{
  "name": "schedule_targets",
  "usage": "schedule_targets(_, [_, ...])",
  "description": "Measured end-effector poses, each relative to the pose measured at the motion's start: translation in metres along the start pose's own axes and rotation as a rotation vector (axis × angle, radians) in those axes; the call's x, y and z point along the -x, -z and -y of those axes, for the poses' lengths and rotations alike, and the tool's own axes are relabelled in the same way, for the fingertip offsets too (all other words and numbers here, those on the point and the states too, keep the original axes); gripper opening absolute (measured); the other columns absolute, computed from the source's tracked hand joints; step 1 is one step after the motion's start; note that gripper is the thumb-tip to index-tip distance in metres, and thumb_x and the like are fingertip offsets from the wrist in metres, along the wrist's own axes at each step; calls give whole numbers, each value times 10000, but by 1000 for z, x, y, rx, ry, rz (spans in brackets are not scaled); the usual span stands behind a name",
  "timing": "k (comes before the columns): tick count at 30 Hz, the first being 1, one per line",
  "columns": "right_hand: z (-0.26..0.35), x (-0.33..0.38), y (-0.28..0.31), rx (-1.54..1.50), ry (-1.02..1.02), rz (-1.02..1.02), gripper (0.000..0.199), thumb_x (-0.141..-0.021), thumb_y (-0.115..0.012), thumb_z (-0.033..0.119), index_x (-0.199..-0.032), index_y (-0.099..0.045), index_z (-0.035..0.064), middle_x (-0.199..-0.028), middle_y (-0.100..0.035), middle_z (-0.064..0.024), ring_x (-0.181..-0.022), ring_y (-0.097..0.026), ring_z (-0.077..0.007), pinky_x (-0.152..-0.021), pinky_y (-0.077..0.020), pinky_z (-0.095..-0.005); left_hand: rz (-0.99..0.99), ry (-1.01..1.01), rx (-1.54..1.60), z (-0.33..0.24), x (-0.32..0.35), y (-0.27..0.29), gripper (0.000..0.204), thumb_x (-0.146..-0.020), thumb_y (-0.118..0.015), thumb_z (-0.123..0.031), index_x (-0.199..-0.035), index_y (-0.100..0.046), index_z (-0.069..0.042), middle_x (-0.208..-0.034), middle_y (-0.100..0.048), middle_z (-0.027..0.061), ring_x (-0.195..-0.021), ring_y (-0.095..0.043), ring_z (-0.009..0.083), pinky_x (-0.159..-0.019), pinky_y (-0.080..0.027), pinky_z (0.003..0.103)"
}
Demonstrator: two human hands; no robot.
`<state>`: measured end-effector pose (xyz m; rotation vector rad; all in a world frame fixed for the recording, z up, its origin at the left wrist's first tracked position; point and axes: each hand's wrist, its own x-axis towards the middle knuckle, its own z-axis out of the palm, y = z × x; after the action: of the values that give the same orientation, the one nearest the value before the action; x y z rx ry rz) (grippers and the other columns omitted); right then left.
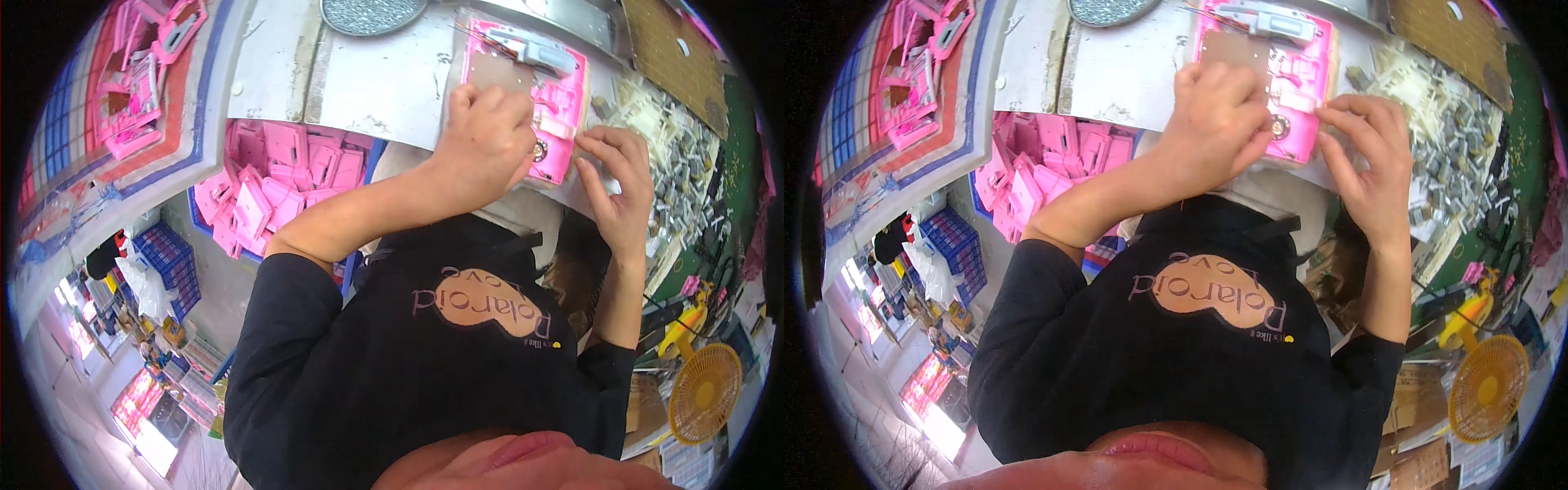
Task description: Assembling and soldering electronic components into a pink toy housing.
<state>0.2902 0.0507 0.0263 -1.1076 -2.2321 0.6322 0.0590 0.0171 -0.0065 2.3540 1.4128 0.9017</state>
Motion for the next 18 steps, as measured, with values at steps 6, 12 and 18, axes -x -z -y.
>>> schedule_targets(6, [-3,-4,0,-3,-1,-41,255,-793,-766,42,-1047,-753,49,-1087,-697,-100,-1053,-609,-295,-924,-479,-388,-58,24,67,2,1,0,138,-725,-734,-110,-811,-627,-108,-972,-575,46,-956,-552,248,-909,-333,450])
schedule_targets(12, [-19,-16,33,63,-14,-128,212,-821,-754,33,-1033,-749,24,-1068,-711,-120,-1025,-642,-282,-924,-486,-371,-288,105,-113,95,-15,43,134,-807,-690,-165,-793,-614,-55,-969,-641,118,-938,-594,305,-844,-414,469])
schedule_targets(18, [-38,-60,61,129,-4,-219,195,-880,-751,71,-1071,-762,35,-1089,-729,-116,-1039,-670,-240,-917,-494,-316,-9,297,-677,195,-36,95,247,-905,-693,-294,-900,-717,-48,-952,-686,143,-948,-634,345,-836,-493,440])
